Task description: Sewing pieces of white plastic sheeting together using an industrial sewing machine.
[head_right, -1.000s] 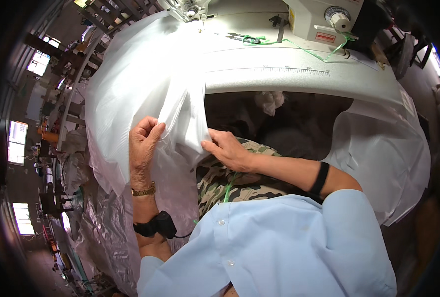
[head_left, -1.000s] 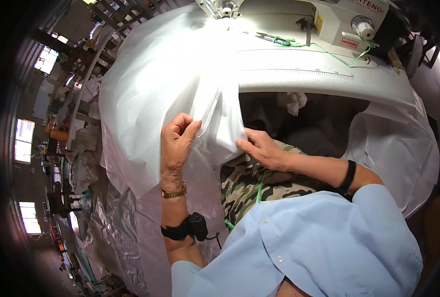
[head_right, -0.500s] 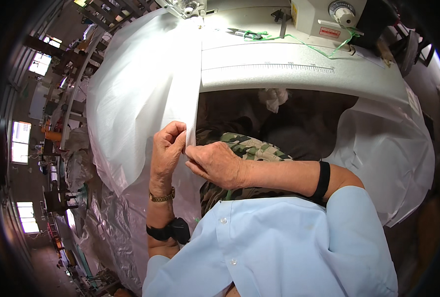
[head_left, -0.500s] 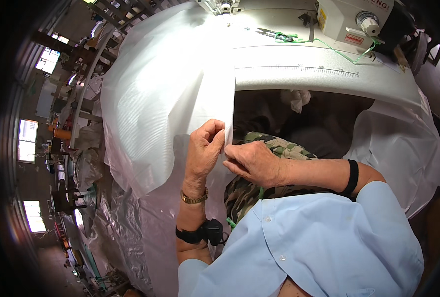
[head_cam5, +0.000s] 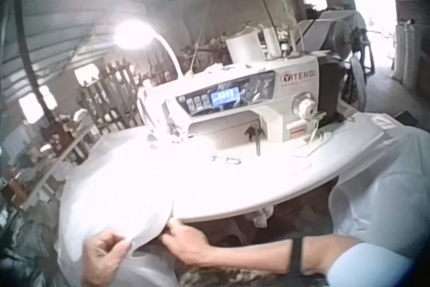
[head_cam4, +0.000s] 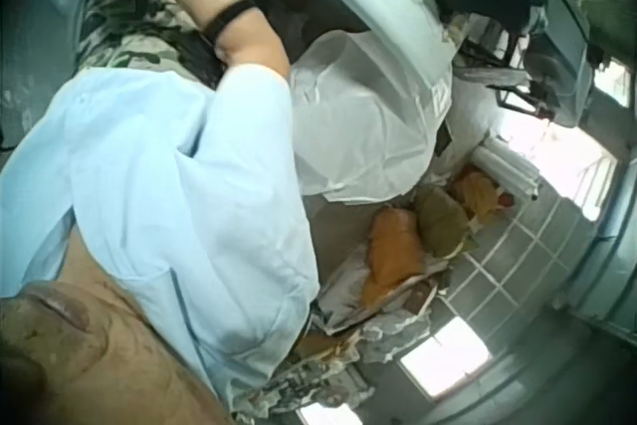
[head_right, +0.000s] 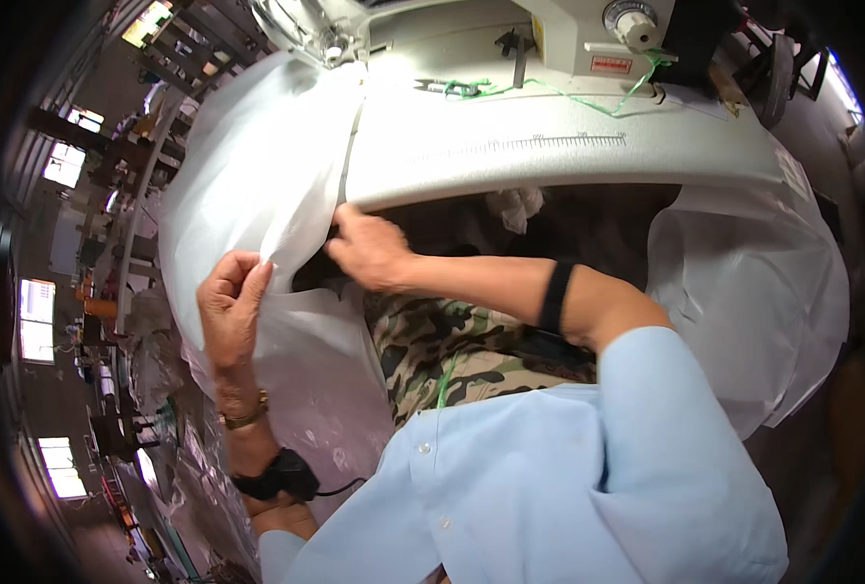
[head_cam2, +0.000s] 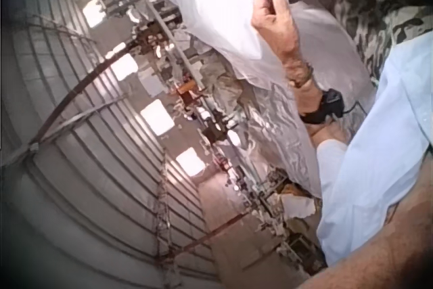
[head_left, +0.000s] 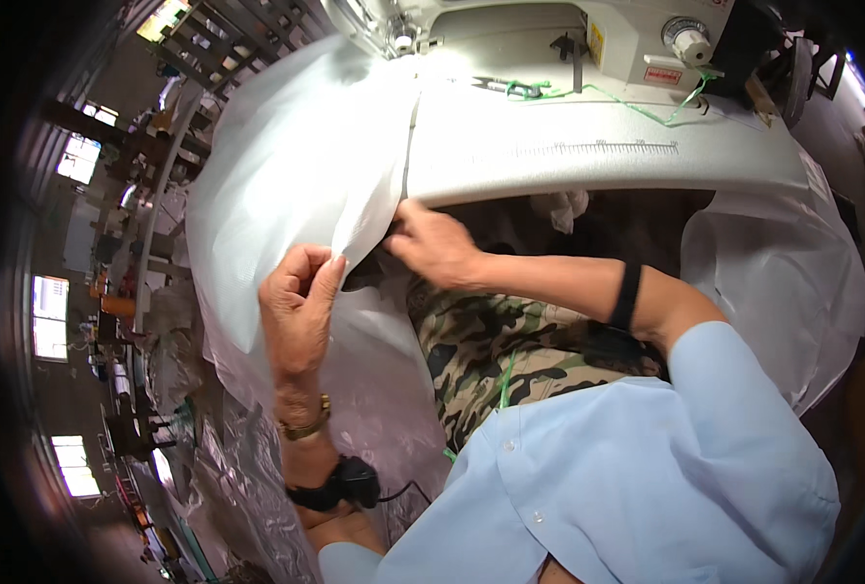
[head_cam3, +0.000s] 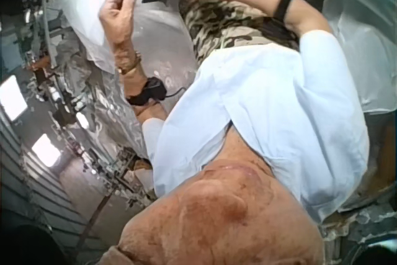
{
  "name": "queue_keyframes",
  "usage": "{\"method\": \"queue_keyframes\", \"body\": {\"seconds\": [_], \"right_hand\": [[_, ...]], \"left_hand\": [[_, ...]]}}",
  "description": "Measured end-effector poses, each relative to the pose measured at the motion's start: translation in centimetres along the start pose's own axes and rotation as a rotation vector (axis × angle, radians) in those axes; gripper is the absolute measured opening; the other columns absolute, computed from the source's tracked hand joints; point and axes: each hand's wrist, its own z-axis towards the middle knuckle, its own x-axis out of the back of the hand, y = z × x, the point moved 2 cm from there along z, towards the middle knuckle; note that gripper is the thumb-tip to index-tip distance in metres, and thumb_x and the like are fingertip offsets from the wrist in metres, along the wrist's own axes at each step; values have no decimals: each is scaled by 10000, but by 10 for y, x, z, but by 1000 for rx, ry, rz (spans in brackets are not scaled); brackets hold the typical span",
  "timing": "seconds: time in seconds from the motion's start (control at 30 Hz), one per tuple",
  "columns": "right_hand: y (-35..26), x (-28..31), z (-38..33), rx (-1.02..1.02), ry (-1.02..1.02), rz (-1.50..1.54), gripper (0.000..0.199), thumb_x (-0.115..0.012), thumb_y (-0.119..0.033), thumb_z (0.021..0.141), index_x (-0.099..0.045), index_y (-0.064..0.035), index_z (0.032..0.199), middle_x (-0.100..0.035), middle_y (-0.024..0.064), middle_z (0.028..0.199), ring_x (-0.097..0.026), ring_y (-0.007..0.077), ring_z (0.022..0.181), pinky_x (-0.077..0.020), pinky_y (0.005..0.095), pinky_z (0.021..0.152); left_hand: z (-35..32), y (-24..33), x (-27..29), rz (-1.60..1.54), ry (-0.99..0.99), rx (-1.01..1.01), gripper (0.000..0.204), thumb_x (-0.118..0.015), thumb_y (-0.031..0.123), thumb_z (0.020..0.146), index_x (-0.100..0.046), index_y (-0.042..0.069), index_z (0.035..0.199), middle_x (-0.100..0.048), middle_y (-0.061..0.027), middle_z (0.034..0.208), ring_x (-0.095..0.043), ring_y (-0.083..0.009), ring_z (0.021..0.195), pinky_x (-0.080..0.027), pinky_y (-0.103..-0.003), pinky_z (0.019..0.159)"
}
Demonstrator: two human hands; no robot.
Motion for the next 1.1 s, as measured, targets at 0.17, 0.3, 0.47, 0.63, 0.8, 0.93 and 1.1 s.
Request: {"method": "queue_keyframes", "body": {"seconds": [0.17, 0.3, 0.47, 0.63, 0.8, 0.93, 1.1], "right_hand": [[-79, -79, 44, 863, -210, 419, 252, -602, -99, 773, -640, -37, 1014, -667, 147, 1000, -648, 332, 910, -519, 386, 755], [-1, -131, 8, 681, -541, 256, 268, -612, -127, 785, -639, -47, 1039, -667, 139, 1016, -650, 337, 913, -522, 389, 763], [-7, -51, -28, 473, -1337, -671, 310, -649, -191, 801, -651, -45, 1075, -682, 147, 1044, -653, 362, 931, -528, 396, 784], [-46, 59, 15, 561, -862, -569, 192, -619, -196, 854, -626, -8, 816, -632, 166, 707, -635, 359, 682, -515, 463, 651], [-37, 76, 37, 998, -640, -495, 126, -618, -214, 895, -594, -91, 879, -577, 44, 914, -560, 209, 983, -437, 393, 910], [-29, 68, 26, 1105, -714, -422, 144, -608, -249, 899, -626, -120, 960, -550, 28, 953, -538, 190, 985, -410, 385, 955], [-23, 59, 21, 1185, -731, -470, 158, -563, -266, 905, -634, -131, 944, -526, 18, 909, -530, 175, 948, -427, 352, 891]], "left_hand": [[29, 60, 14, 394, -248, -236, 95, -665, 72, 864, -629, -15, 849, -580, -135, 648, -554, -171, 554, -442, -287, 547], [9, 37, -22, 653, -415, -252, 71, -664, 76, 862, -646, 10, 843, -650, -156, 664, -658, -245, 591, -510, -343, 570], [-45, -50, -58, 543, -110, -196, 93, -669, 104, 865, -631, 30, 823, -625, -149, 662, -630, -281, 578, -470, -362, 537], [-63, -74, -89, 173, 176, -4, 120, -655, 103, 909, -647, 9, 836, -574, -36, 598, -531, -112, 500, -391, -259, 490], [-68, -79, -101, -687, 207, 572, 90, -707, 97, 883, -659, 21, 874, -513, 87, 605, -350, 14, 452, -217, -171, 412], [-70, -84, -98, -930, 141, 695, 88, -714, 112, 883, -658, 46, 876, -471, 105, 575, -318, 18, 419, -209, -168, 371], [-71, -90, -93, -1056, 77, 756, 97, -706, 132, 894, -653, 54, 872, -459, 108, 572, -297, 23, 417, -222, -154, 366]]}}
